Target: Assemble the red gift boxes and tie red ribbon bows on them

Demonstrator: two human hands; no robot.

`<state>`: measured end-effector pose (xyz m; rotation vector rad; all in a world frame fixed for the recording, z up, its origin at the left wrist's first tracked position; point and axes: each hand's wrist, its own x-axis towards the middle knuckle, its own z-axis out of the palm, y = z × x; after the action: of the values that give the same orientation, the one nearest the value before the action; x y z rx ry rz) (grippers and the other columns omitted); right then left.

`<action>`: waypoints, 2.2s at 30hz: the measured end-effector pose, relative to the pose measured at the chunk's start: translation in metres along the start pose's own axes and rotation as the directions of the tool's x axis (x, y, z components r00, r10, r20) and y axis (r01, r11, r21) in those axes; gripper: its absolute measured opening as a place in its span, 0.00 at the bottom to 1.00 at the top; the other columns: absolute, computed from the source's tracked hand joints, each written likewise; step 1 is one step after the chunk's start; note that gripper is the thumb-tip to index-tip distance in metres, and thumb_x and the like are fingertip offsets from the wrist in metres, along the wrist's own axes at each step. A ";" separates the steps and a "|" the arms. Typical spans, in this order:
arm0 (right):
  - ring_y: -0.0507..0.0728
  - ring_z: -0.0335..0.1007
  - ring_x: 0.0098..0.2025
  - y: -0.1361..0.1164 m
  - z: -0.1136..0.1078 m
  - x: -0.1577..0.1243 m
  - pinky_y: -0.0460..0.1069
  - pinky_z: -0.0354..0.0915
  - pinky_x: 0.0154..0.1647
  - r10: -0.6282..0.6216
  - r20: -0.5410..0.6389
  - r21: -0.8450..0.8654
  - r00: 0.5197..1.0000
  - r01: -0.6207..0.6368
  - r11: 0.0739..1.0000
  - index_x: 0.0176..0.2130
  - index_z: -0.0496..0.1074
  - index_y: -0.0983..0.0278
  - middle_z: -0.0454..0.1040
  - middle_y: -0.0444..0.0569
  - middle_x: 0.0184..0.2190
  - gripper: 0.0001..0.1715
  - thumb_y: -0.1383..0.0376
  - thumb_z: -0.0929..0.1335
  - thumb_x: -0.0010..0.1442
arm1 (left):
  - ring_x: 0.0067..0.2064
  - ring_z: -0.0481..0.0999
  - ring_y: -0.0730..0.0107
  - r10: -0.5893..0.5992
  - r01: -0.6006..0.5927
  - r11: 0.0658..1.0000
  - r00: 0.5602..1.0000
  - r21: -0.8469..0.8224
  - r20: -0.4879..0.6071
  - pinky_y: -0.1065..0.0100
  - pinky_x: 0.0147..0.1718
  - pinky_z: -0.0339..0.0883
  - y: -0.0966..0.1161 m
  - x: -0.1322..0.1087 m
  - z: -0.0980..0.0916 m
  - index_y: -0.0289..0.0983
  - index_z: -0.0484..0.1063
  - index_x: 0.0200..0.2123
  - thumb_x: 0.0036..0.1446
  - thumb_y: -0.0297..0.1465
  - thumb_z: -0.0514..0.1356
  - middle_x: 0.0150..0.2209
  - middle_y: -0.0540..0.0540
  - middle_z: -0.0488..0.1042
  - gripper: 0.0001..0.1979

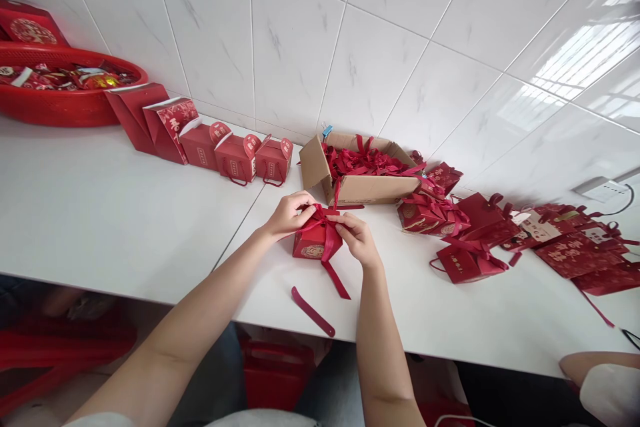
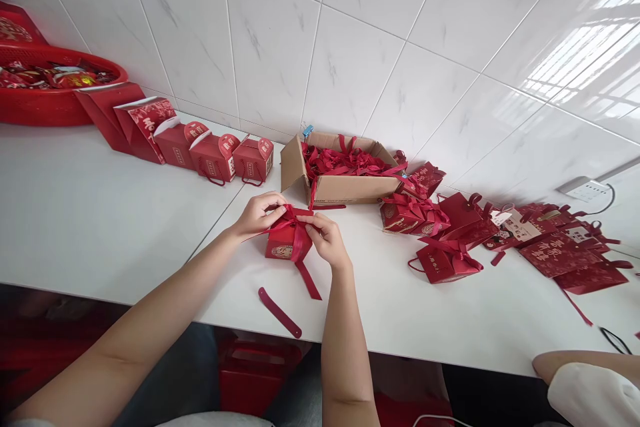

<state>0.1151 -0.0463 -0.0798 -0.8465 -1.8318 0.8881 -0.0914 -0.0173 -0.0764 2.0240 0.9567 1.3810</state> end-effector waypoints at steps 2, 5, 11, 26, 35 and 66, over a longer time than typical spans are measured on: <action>0.53 0.63 0.30 0.000 0.000 0.000 0.49 0.61 0.31 0.003 0.005 -0.002 1.000 -0.003 1.000 0.46 0.76 0.58 0.68 0.47 0.30 0.15 0.62 0.63 0.63 | 0.32 0.73 0.71 0.021 -0.020 0.999 0.999 0.026 -0.031 0.71 0.32 0.69 -0.002 0.000 0.001 0.35 0.72 0.29 0.55 0.29 0.56 0.31 0.46 0.74 0.07; 0.55 0.66 0.33 0.000 0.000 0.000 0.50 0.64 0.34 0.003 0.006 0.001 1.000 -0.003 1.000 0.46 0.76 0.57 0.71 0.48 0.32 0.15 0.61 0.63 0.63 | 0.32 0.73 0.72 0.023 -0.021 0.999 0.997 0.037 -0.069 0.71 0.31 0.68 -0.005 0.000 0.004 0.36 0.72 0.28 0.54 0.28 0.55 0.30 0.46 0.73 0.06; 0.58 0.71 0.45 0.001 0.002 0.000 0.53 0.66 0.47 0.019 0.000 0.095 1.000 -0.019 0.995 0.46 0.75 0.57 0.75 0.50 0.42 0.14 0.59 0.64 0.63 | 0.31 0.72 0.73 0.010 -0.006 0.999 0.994 0.032 -0.110 0.72 0.31 0.69 -0.004 0.000 0.006 0.36 0.71 0.26 0.53 0.27 0.55 0.30 0.47 0.73 0.06; 0.54 0.65 0.37 0.007 -0.005 -0.001 0.50 0.67 0.38 0.107 0.001 0.174 0.994 -0.105 0.979 0.44 0.71 0.60 0.69 0.48 0.37 0.16 0.59 0.70 0.55 | 0.41 0.74 0.67 -0.110 0.114 0.992 0.992 -0.057 0.062 0.68 0.39 0.70 0.002 -0.001 -0.002 0.37 0.70 0.38 0.48 0.26 0.53 0.38 0.46 0.74 0.13; 0.53 0.66 0.31 0.000 0.004 0.002 0.49 0.66 0.34 0.139 -0.096 0.176 0.986 -0.120 0.977 0.33 0.69 0.63 0.72 0.47 0.30 0.15 0.53 0.67 0.58 | 0.44 0.74 0.63 -0.095 0.114 0.983 0.987 -0.144 0.132 0.62 0.49 0.67 0.022 0.000 0.002 0.37 0.76 0.34 0.57 0.36 0.57 0.40 0.43 0.73 0.10; 0.51 0.55 0.24 0.002 -0.005 0.000 0.48 0.56 0.25 -0.110 -0.244 -0.247 0.964 0.048 0.968 0.24 0.63 0.60 0.62 0.42 0.21 0.08 0.67 0.64 0.54 | 0.39 0.75 0.67 -0.116 0.106 0.993 0.971 0.061 0.208 0.65 0.40 0.70 0.021 -0.003 0.006 0.37 0.73 0.25 0.50 0.35 0.62 0.40 0.45 0.73 0.07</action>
<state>0.1198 -0.0440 -0.0796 -0.9806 -1.7505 0.4862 -0.0806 -0.0331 -0.0649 2.0705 1.0005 1.0692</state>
